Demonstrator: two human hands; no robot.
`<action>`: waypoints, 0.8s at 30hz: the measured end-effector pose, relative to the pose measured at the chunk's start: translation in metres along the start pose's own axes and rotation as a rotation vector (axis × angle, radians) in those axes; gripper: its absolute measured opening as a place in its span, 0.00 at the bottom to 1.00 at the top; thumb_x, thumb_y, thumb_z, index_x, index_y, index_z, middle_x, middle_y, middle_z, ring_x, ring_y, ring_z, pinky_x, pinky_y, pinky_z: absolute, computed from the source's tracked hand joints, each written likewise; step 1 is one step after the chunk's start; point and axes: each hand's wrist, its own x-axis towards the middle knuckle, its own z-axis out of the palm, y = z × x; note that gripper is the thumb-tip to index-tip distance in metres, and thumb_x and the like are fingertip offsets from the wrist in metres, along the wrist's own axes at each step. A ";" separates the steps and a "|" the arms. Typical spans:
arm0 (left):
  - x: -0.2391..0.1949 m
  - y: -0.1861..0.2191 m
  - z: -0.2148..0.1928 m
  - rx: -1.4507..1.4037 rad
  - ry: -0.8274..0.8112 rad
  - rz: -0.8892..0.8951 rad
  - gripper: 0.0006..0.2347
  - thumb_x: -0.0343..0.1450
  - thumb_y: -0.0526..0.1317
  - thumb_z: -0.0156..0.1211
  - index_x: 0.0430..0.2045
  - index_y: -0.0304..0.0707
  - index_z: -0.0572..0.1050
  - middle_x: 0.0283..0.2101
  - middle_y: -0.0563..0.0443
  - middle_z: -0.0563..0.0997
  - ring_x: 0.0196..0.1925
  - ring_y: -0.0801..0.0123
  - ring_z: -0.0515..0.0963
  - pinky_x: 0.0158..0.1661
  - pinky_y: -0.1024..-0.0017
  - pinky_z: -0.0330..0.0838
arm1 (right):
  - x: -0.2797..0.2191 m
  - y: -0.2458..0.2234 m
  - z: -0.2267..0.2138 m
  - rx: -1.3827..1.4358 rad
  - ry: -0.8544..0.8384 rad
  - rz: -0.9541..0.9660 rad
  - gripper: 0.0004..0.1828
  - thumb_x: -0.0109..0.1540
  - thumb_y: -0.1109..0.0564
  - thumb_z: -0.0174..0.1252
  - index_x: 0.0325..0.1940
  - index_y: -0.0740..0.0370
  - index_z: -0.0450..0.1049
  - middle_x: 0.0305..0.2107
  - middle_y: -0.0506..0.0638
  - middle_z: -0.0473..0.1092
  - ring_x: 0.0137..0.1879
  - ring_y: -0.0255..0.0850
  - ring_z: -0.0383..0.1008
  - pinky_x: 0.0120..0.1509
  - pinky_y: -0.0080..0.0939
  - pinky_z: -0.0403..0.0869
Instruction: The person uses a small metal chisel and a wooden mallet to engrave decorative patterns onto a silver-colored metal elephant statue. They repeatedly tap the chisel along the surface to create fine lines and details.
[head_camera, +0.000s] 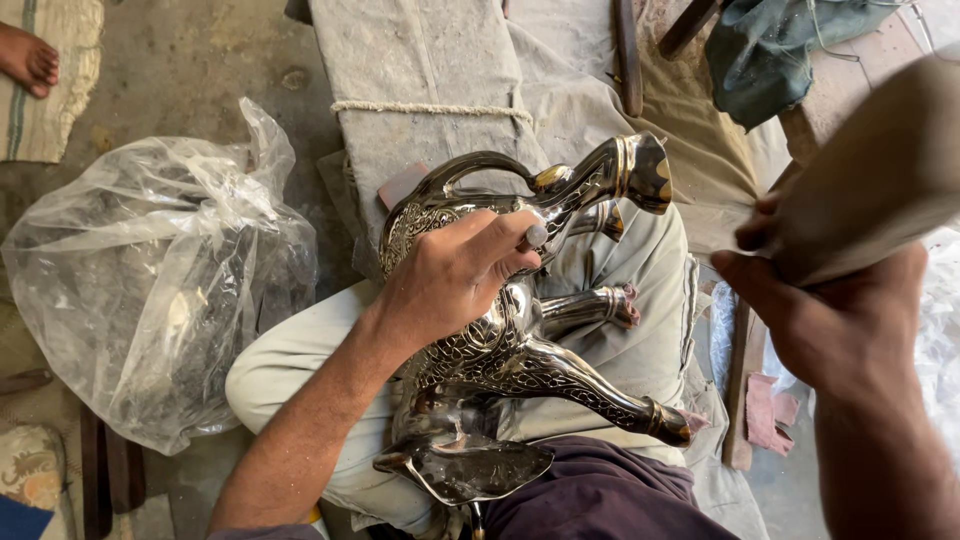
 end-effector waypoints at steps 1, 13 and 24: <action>0.000 0.000 0.001 0.013 0.001 -0.006 0.19 0.74 0.37 0.68 0.56 0.41 0.66 0.31 0.51 0.76 0.28 0.69 0.79 0.26 0.70 0.76 | 0.005 -0.007 0.000 0.156 -0.035 0.070 0.18 0.54 0.58 0.68 0.46 0.58 0.71 0.37 0.47 0.74 0.44 0.34 0.78 0.48 0.39 0.79; -0.003 -0.007 0.004 0.041 -0.084 -0.049 0.16 0.75 0.41 0.64 0.54 0.40 0.67 0.28 0.53 0.74 0.24 0.71 0.76 0.21 0.74 0.74 | 0.025 -0.007 -0.003 -0.052 -0.125 -0.058 0.17 0.57 0.54 0.64 0.47 0.57 0.68 0.33 0.44 0.72 0.36 0.35 0.74 0.40 0.40 0.74; 0.003 -0.004 -0.004 0.031 -0.093 -0.007 0.16 0.75 0.39 0.64 0.55 0.43 0.66 0.31 0.52 0.77 0.26 0.70 0.78 0.23 0.72 0.75 | 0.038 0.004 -0.007 -0.484 -0.261 -0.165 0.14 0.61 0.59 0.63 0.49 0.63 0.71 0.36 0.53 0.75 0.38 0.45 0.79 0.42 0.52 0.78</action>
